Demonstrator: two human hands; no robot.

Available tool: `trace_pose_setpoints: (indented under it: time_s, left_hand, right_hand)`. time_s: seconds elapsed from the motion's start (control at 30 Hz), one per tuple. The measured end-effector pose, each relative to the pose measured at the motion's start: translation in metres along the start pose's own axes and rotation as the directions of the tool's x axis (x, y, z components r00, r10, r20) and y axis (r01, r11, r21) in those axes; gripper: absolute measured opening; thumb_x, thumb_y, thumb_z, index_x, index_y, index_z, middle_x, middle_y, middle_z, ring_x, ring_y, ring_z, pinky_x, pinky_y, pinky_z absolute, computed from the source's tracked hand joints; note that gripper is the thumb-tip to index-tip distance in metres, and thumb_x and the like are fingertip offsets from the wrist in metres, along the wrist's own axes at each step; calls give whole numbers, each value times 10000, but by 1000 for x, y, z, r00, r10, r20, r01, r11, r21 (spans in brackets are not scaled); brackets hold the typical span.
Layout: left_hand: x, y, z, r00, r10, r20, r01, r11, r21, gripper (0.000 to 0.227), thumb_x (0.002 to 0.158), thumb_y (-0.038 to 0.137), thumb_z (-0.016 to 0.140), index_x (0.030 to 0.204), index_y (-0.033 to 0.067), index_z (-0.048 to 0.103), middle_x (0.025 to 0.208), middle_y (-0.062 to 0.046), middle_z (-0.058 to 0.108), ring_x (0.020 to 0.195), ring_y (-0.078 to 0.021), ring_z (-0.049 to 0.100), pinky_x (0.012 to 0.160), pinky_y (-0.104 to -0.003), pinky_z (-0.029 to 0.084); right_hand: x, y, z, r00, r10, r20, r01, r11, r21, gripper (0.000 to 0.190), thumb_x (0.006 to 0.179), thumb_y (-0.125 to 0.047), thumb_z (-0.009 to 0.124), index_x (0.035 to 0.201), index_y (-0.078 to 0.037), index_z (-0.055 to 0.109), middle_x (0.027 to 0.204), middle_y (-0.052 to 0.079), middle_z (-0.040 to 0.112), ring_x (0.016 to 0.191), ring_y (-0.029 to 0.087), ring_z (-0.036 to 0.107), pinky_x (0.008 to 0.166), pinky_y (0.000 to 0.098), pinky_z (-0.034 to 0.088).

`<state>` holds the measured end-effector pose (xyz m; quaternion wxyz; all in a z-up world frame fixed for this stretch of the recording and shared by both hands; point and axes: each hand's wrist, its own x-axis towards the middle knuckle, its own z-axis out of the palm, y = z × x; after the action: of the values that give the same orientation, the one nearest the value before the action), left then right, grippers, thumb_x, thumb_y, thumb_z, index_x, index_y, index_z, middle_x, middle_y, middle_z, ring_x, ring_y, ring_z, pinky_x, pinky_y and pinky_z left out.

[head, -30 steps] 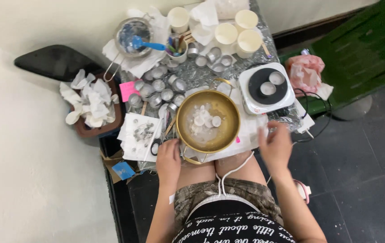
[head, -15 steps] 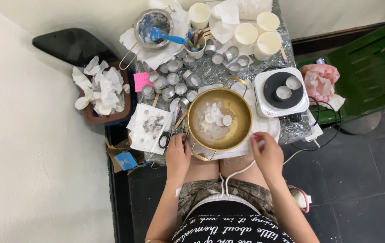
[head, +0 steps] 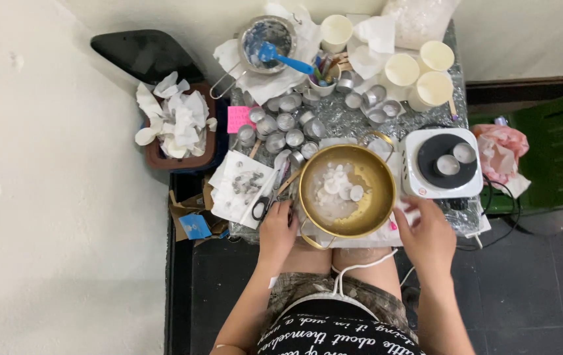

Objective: The person removes solidified wax from small metal tins using a pink tool and places the wax into a gold pot. They then select a new tin, insert a wick, and secure it with a small metal clip.

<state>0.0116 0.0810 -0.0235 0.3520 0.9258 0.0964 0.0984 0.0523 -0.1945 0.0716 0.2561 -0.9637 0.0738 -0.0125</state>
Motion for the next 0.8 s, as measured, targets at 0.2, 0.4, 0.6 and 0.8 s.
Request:
trace_pose_setpoints:
  time_s: [0.2,0.4,0.6,0.8]
  left_hand:
    - [32,11,-27,994,112,-17,-105,968,227,309,846,207,752,1116,73,686,1023,-109,679,964,-336,625,800,-460,480]
    - [160,21,-26,930,317,-184,-255,921,296,442,905,201,719,1329,113,634,1331,-98,588,1262,-321,493,1024,-495,392]
    - [211,-5,14,925,357,-131,-282,874,396,410,865,251,736,1246,108,681,1413,-142,561,1337,-375,433,1045,-584,338]
    - [210,-22,10,958,273,-87,-227,909,348,322,866,273,729,1106,58,715,1367,-127,610,1329,-355,451,1065,-585,336]
  right_hand:
    - [141,-91,46,789,-607,94,587,790,178,259,895,-248,734,1111,-110,708,1049,116,733,1026,347,662,845,473,524]
    - [229,-149,145,637,-763,109,770,635,-59,235,879,-175,704,1108,-177,753,904,114,742,797,346,716,653,474,551]
    - [272,-148,204,640,-736,221,765,582,-277,87,839,-241,723,895,-248,789,751,80,723,754,292,732,620,440,568]
    - [257,-149,166,612,-761,215,789,606,-100,91,916,-289,721,945,-205,742,745,60,728,699,308,714,586,457,551]
